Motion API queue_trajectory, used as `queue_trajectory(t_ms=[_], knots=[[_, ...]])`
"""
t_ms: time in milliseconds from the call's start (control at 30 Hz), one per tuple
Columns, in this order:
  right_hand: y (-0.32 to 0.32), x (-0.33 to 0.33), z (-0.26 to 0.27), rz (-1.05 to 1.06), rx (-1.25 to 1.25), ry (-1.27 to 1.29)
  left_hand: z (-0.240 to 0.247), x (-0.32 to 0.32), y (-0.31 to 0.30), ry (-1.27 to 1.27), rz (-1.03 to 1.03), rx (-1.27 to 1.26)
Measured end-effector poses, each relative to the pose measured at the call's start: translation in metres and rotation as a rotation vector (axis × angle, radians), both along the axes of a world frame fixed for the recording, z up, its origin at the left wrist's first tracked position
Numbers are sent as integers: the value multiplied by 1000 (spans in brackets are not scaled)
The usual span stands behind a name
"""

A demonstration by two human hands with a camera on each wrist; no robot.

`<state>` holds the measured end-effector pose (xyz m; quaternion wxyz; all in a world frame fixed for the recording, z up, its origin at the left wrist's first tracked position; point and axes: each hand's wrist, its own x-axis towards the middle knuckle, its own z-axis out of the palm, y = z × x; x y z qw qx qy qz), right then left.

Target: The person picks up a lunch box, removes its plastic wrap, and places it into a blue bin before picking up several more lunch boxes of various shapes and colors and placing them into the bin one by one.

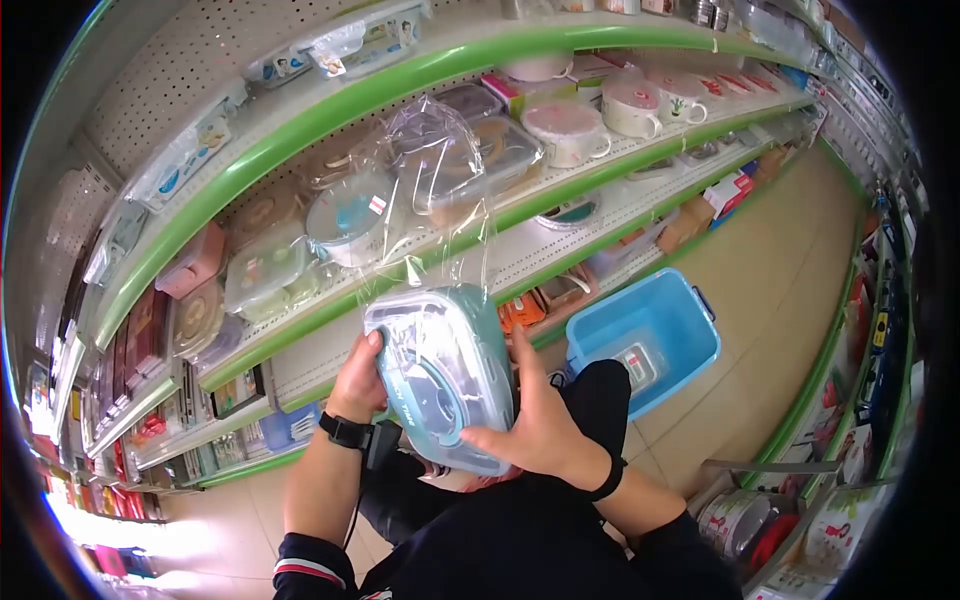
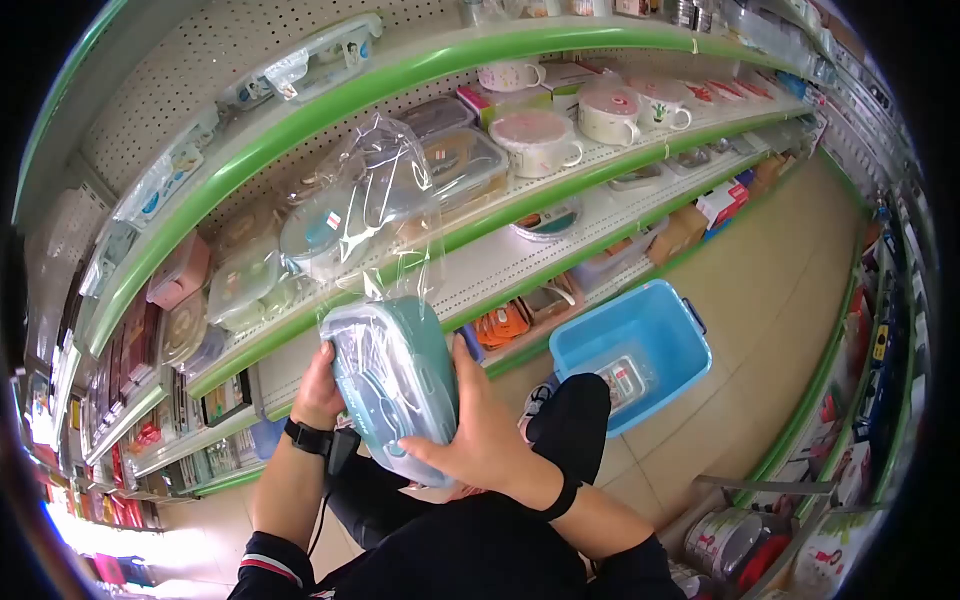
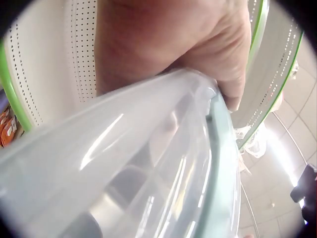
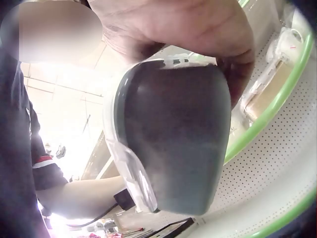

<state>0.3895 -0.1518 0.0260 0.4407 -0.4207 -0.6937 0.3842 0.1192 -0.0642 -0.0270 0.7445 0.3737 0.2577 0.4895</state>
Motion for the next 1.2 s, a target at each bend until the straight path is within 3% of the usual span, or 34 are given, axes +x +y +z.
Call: queue_trajectory(t_ms=[133,333,533,867,1200], knots=[[-5,1,13,79,39,-113,-8,-12,-16,-12,65,-82],[-9,2,24,180,-68,-60,-18,-16,-37,-37,89,-79],[-18,0,28,131,75,-143,-28,-17,-48,-82,107,-116],[-21,12,29,179,23,-180,12,12,-51,-96,144,-58],[-24,11,25,116,61,-140,-19,-3,-61,-161,75,-100]])
